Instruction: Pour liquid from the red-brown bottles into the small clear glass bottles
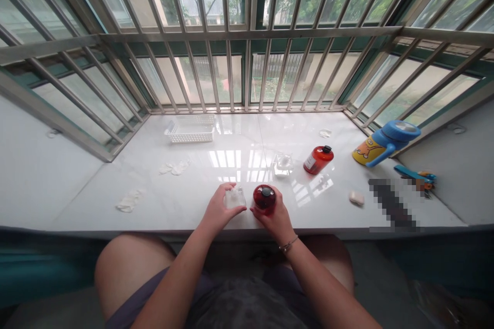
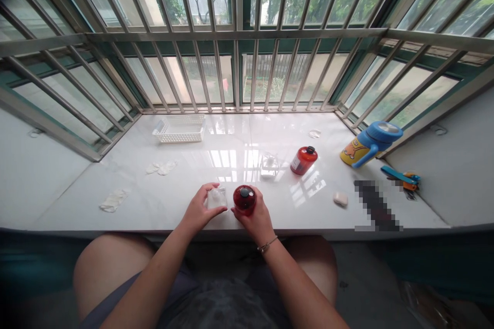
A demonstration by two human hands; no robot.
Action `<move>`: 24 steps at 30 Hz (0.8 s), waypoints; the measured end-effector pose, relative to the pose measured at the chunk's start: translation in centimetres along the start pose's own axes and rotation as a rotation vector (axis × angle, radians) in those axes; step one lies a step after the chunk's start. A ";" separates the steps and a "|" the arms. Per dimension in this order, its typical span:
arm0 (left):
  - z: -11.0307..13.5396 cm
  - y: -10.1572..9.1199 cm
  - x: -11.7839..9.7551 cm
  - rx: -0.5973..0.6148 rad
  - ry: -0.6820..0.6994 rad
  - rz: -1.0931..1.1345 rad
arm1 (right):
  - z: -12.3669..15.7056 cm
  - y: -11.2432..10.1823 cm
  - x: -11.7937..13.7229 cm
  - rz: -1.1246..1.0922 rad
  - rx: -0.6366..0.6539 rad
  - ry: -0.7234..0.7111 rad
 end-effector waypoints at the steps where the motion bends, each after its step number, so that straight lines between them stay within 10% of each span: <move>1: -0.1 0.1 -0.4 0.010 0.008 -0.011 | 0.0 0.0 0.0 -0.001 0.002 0.001; 24: -0.7 1.0 -1.0 0.114 0.058 -0.021 | 0.1 0.1 -0.3 -0.004 0.009 0.003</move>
Point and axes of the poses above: each hand's wrist, its own z-axis away from the middle knuckle, its own y-axis out of the palm, x = y × z, the point moved 9 cm from there along -z, towards the middle knuckle, and after that the axes turned 12 degrees about -x, right-handed, at the moved point
